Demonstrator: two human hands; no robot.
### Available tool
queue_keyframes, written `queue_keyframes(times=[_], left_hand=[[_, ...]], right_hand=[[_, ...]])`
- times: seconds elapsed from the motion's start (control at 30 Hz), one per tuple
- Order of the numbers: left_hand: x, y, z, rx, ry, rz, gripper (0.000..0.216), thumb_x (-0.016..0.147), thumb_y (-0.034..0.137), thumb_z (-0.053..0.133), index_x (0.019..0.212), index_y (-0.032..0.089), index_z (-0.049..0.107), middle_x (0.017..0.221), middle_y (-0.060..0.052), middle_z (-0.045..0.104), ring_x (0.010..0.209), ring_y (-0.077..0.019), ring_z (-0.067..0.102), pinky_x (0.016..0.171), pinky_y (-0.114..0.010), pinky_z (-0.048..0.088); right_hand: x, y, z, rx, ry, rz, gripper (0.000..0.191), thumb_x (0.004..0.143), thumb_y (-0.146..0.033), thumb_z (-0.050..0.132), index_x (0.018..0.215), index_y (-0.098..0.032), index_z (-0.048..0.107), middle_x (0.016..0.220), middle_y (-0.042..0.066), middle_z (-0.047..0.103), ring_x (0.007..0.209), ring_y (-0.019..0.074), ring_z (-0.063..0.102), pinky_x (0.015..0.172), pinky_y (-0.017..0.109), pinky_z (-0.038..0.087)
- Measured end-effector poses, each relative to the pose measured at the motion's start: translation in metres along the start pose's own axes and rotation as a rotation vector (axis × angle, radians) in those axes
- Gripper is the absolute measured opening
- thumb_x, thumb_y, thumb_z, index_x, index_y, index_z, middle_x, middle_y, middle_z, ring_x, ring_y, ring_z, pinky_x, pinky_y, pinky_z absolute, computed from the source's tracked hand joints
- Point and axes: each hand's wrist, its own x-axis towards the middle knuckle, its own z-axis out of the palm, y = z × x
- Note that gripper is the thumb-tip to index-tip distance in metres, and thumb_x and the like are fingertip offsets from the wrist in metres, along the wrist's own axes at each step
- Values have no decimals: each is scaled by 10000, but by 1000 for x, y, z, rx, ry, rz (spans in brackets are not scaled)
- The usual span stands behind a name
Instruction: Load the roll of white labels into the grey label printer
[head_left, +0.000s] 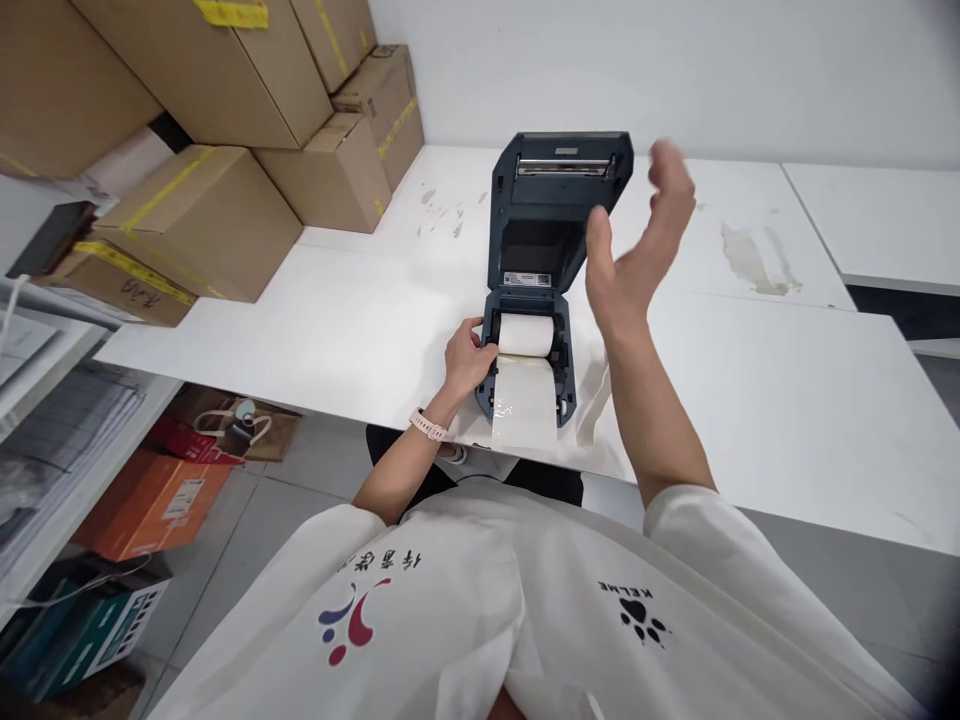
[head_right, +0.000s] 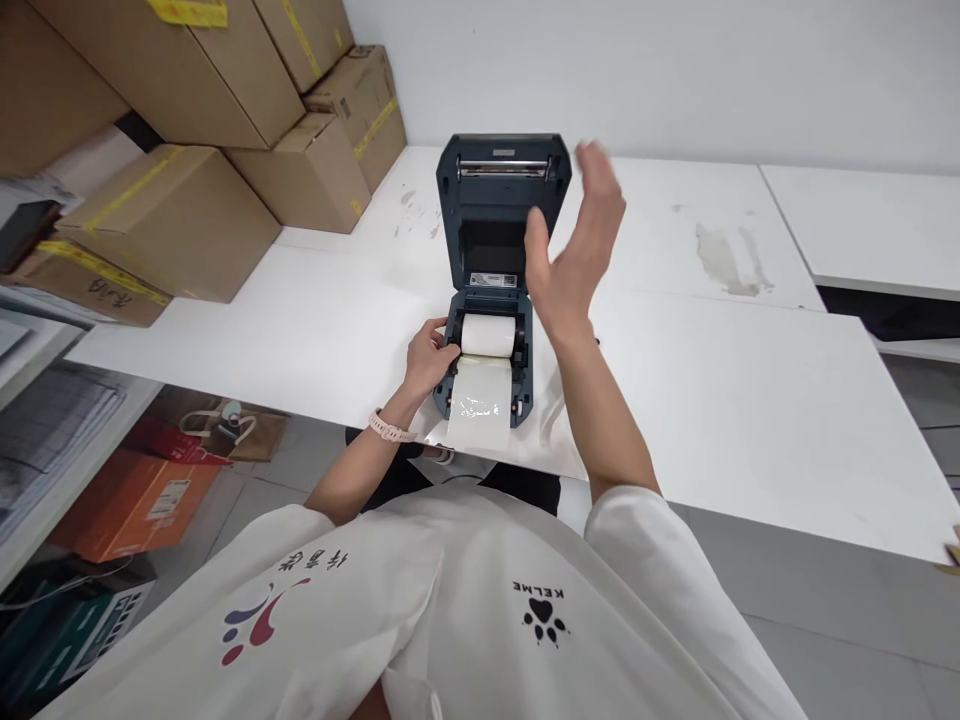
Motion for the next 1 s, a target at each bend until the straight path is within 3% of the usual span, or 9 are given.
queue_keyframes(times=[0.07,0.13,0.23,0.37,0.5,0.6,0.77,0.87,1.0], left_hand=[[0,1,0,5,-9,9,510,770,163,605,1278,203,619,776,2,562,710,-192,561,653,-320,406],[-1,3,-1,37,-15,30,501,757,129,595,1252,198,628,748,8,561,711,-197,566,663,-323,403],[-2,9,-3,87,-12,40,498,747,93,581,1232,192,637,732,10,566,722,-204,571,691,-327,407],[-3,10,-2,63,-13,21,523,757,83,567,1269,173,626,756,2,583,741,-204,577,694,-323,404],[-3,8,-2,37,-22,20,550,770,100,563,1315,156,609,770,-2,578,741,-202,567,683,-319,394],[-4,7,-3,36,-21,14,550,774,112,563,1321,146,610,771,2,560,735,-195,556,679,-317,387],[-4,6,-2,-20,-6,-3,548,770,119,562,1313,168,612,749,18,518,726,-186,540,674,-307,380],[-3,3,1,-54,2,-14,542,757,124,570,1295,172,622,735,24,500,710,-181,525,665,-304,370],[-1,0,5,-90,18,-15,556,734,122,569,1285,171,629,717,35,486,692,-172,513,656,-299,362]], right_hand=[[-24,-11,-2,-65,-163,-42,671,1041,-606,301,1642,-308,289,1576,83,503,1537,361,386,1252,600,334],[-39,-18,1,-149,-475,-71,592,1017,-529,432,1538,-252,476,1457,115,624,1389,363,554,1158,569,447],[-40,-20,15,-363,-908,-42,729,909,-428,637,1561,-172,438,1436,182,642,1317,415,600,1073,563,487],[-27,-15,33,-534,-1056,-7,1064,791,-351,772,1668,-150,203,1451,242,616,1290,475,610,1079,616,445],[-13,-6,13,-198,-1147,8,1120,722,-431,827,1662,-253,243,1515,154,582,1324,410,602,1064,552,520],[-5,0,-31,100,-1076,-37,1084,675,-474,865,1619,-311,359,1559,71,551,1371,373,574,1101,515,535],[5,28,-97,152,-678,24,1036,650,-497,924,1569,-309,485,1667,81,422,1512,413,415,1044,434,562],[7,69,-103,139,-514,179,990,693,-449,912,1573,-275,491,1662,140,420,1447,389,510,920,365,575],[3,125,-78,221,-431,366,1126,534,-382,958,1554,-264,495,1640,134,450,1373,400,579,1035,444,567]])
